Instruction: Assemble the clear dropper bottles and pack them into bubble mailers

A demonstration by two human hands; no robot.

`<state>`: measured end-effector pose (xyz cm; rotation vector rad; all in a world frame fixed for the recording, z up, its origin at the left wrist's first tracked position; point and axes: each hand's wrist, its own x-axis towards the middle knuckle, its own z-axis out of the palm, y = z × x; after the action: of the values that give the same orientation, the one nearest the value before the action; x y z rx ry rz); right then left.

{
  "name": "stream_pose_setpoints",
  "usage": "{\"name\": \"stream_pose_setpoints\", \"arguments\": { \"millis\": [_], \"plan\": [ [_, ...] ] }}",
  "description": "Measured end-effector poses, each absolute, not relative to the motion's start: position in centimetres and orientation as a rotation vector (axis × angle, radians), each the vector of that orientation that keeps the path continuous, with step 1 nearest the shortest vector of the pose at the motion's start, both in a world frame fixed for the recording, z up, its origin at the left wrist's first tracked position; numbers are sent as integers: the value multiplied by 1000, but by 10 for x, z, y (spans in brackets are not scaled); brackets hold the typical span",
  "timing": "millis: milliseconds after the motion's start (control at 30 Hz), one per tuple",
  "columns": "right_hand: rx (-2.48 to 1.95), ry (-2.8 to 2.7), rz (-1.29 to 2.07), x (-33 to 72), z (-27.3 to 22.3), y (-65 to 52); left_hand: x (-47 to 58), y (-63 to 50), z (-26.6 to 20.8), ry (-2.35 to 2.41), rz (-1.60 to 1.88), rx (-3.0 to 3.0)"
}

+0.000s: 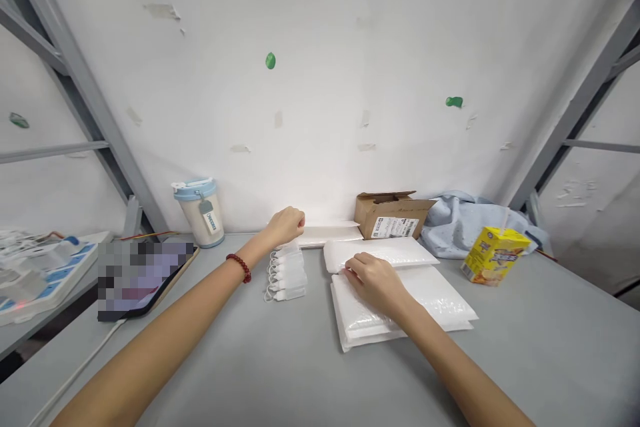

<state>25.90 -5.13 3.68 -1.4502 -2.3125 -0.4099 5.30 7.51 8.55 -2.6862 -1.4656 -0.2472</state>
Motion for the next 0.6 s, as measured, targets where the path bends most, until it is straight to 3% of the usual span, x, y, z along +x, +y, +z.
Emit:
{"name": "stream_pose_setpoints", "arguments": {
  "millis": [300, 600],
  "plan": [
    [-1162, -2132, -793, 252, 40, -56, 47, 15, 84, -1034, -478, -2669],
    [-1136, -2200, -895, 254, 33, -52, 49, -45, 66, -698, -640, -2593]
  ]
}}
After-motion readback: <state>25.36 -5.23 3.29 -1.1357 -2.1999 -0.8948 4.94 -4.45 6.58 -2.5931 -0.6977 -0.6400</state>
